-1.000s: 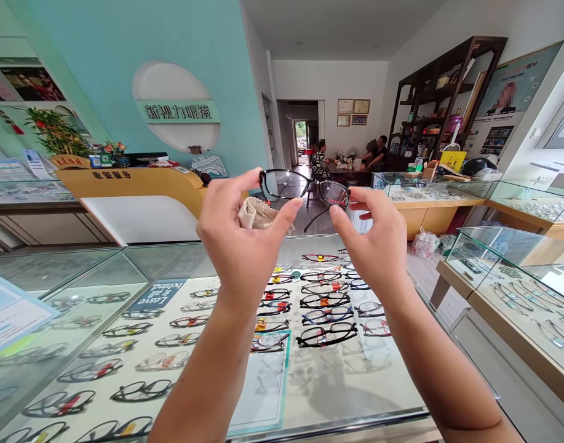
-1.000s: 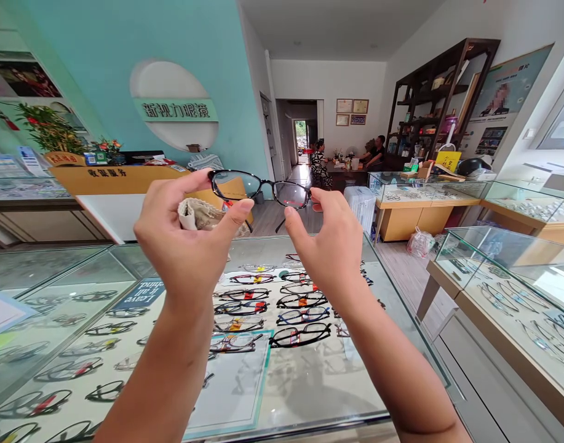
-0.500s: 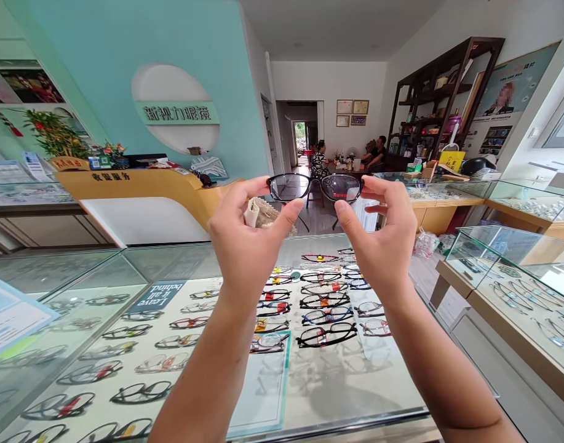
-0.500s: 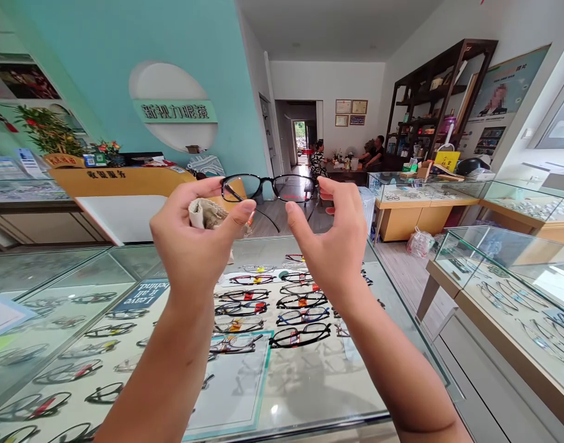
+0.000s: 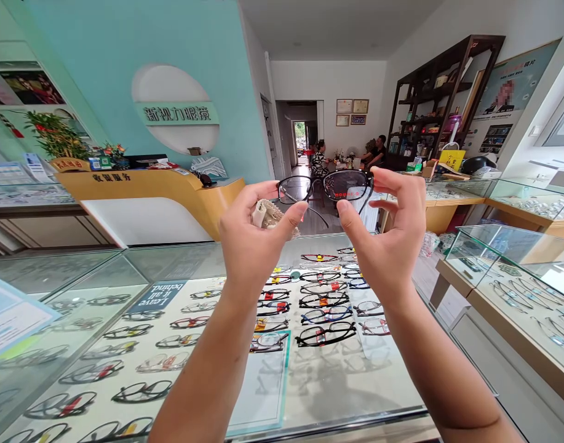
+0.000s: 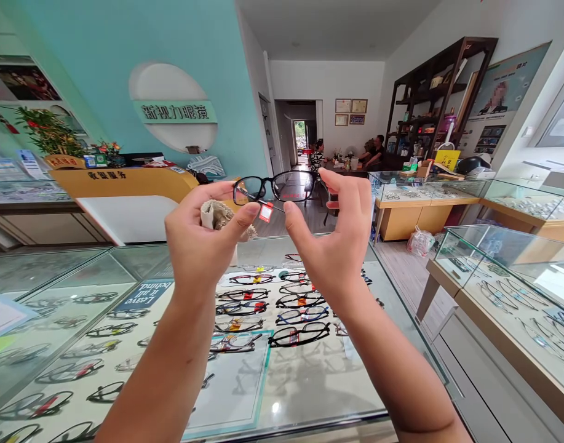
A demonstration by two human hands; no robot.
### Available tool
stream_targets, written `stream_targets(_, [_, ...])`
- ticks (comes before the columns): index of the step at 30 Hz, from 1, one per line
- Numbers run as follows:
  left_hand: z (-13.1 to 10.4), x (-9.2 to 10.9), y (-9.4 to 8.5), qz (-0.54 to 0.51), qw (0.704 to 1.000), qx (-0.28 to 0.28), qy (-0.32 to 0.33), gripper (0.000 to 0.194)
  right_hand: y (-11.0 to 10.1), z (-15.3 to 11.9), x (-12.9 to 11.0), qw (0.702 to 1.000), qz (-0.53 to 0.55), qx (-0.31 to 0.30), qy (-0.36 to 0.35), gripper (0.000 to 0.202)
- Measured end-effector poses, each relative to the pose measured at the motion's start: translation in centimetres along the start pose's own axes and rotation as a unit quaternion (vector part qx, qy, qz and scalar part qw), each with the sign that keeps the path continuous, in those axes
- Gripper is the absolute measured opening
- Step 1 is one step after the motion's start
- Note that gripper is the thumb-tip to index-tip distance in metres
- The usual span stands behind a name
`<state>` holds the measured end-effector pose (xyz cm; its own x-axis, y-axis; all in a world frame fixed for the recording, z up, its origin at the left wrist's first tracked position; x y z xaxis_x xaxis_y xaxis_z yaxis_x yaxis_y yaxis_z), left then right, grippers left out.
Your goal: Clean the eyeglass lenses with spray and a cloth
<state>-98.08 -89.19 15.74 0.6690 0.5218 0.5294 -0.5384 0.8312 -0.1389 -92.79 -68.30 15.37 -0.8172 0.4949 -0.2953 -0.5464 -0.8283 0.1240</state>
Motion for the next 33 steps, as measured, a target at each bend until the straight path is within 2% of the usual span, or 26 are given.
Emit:
stream_targets(7, [0.2, -0.1, 0.1, 0.016, 0.999, 0.008, 0.029, 0.051, 0.1, 0.1, 0.3, 1.000, 0.009, -0.003, -0.007, 0.042])
stream_targets(11, [0.2, 0.0, -0.1, 0.028, 0.998, 0.037, 0.033, 0.049, 0.1, 0.1, 1.2, 0.999, -0.006, -0.027, 0.023, 0.040])
stream_targets(16, [0.2, 0.4, -0.1, 0.017, 0.998, 0.045, 0.027, 0.051, 0.0, 0.2, 1.7, 0.998, -0.001, -0.035, 0.055, 0.037])
stream_targets(22, [0.1, 0.8, -0.1, 0.029, 0.994, 0.074, 0.081, 0.053, 0.4, 0.0, 2.4, 0.996, 0.001, -0.045, 0.083, 0.034])
stream_targets(27, [0.0, 0.6, -0.1, 0.057, 0.990, 0.075, 0.109, 0.056, 0.8, -0.2, 3.1, 0.994, 0.009, -0.052, 0.096, 0.033])
stream_targets(33, [-0.1, 0.9, -0.2, 0.044, 0.990, 0.078, 0.108, 0.051, 0.9, -0.3, 3.2, 0.994, 0.014, -0.048, 0.096, 0.032])
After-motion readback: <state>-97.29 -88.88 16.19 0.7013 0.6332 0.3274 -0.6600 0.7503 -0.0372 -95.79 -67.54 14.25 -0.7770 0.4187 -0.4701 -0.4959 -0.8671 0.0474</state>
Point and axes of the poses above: each hand's wrist, its own z-axis towards the middle knuckle, its own y-axis out of the palm, x = y × z, the point moved 3 cm from there along z, towards the middle knuckle, and after that the axes turned 10 degrees about z, right-handed, at the moved point
